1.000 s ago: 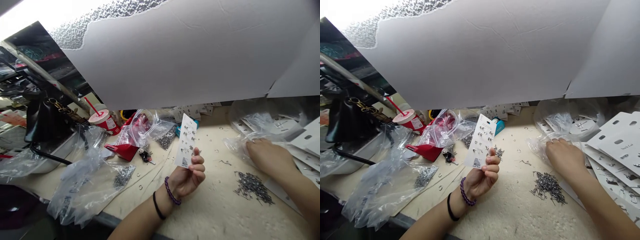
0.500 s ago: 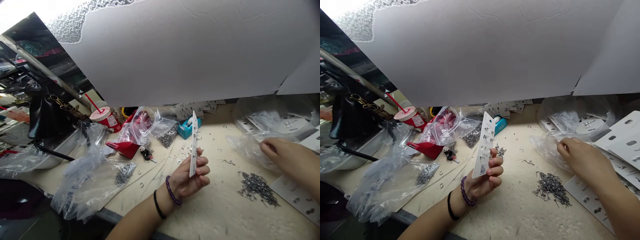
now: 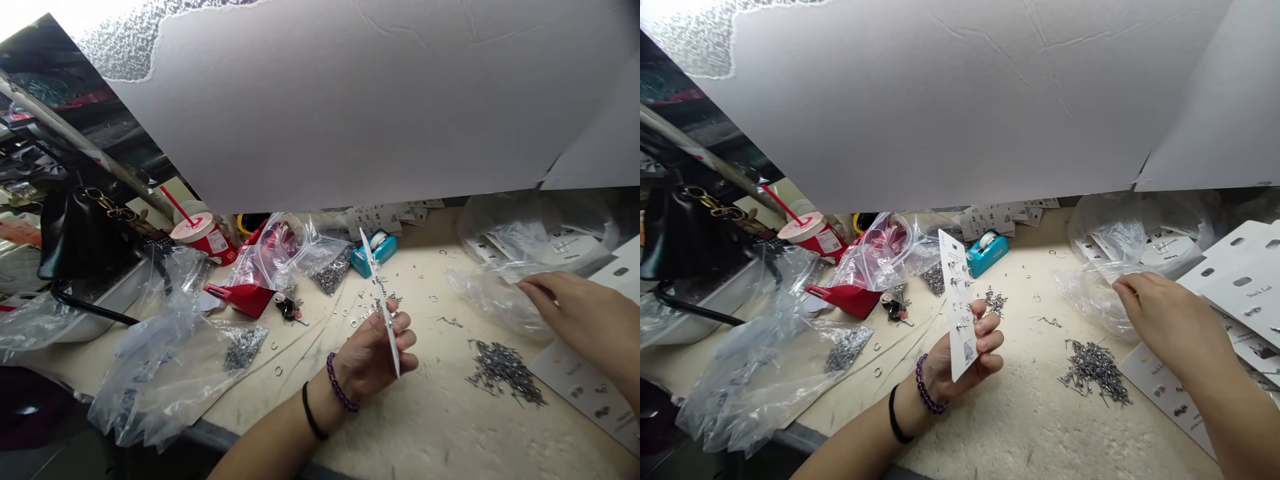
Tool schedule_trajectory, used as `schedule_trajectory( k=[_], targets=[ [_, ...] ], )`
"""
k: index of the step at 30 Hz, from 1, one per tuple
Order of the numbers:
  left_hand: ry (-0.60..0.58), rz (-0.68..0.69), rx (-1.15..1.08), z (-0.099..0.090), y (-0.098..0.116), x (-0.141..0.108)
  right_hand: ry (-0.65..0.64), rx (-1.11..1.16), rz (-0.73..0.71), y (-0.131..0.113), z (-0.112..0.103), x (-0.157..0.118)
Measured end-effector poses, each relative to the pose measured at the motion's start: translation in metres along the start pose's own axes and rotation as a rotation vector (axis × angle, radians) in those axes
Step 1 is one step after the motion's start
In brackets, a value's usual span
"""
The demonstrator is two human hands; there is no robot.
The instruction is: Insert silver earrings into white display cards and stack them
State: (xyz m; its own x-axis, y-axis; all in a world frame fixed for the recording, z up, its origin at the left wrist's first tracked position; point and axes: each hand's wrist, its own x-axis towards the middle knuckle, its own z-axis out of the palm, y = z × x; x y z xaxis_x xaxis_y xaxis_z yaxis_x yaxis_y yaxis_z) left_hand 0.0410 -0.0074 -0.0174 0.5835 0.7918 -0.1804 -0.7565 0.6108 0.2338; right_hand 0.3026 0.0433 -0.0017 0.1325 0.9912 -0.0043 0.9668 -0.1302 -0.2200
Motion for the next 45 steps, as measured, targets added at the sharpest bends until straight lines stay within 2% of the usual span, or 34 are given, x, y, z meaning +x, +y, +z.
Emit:
schedule_trajectory(
  k=[3, 6, 9, 12, 15, 20, 26, 31, 39, 45],
  targets=[
    [0.0, -0.012, -0.033, -0.001, 0.001, 0.001, -0.028, 0.043, 0.058, -0.001, -0.006, 0.001],
    [-0.007, -0.017, -0.041, -0.002, 0.001, 0.001, 0.063, 0.226, 0.026, -0.012, -0.008, -0.011],
    [-0.021, -0.021, -0.026, -0.003, -0.002, 0.001, 0.182, 0.642, -0.186, -0.042, 0.0, -0.038],
    [-0.006, -0.033, 0.01, -0.003, -0.008, 0.001, 0.104, 0.858, -0.484, -0.077, 0.013, -0.064],
    [0.042, -0.035, 0.042, -0.002, -0.012, 0.001, 0.038, 0.958, -0.54, -0.096, 0.024, -0.075],
    [0.078, -0.036, 0.06, 0.001, -0.013, 0.0, 0.034, 1.02, -0.554, -0.096, 0.027, -0.074],
    [0.076, -0.046, 0.091, 0.002, -0.014, -0.002, 0.122, 1.015, -0.612, -0.098, 0.026, -0.075],
    [0.061, -0.061, 0.079, 0.0, -0.015, -0.002, 0.141, 1.039, -0.653, -0.1, 0.026, -0.075],
    [0.04, -0.07, 0.086, 0.003, -0.015, -0.002, 0.127, 1.063, -0.611, -0.099, 0.028, -0.078],
    [0.024, -0.046, 0.119, 0.003, -0.016, -0.002, 0.145, 1.065, -0.635, -0.1, 0.028, -0.078]
  ],
)
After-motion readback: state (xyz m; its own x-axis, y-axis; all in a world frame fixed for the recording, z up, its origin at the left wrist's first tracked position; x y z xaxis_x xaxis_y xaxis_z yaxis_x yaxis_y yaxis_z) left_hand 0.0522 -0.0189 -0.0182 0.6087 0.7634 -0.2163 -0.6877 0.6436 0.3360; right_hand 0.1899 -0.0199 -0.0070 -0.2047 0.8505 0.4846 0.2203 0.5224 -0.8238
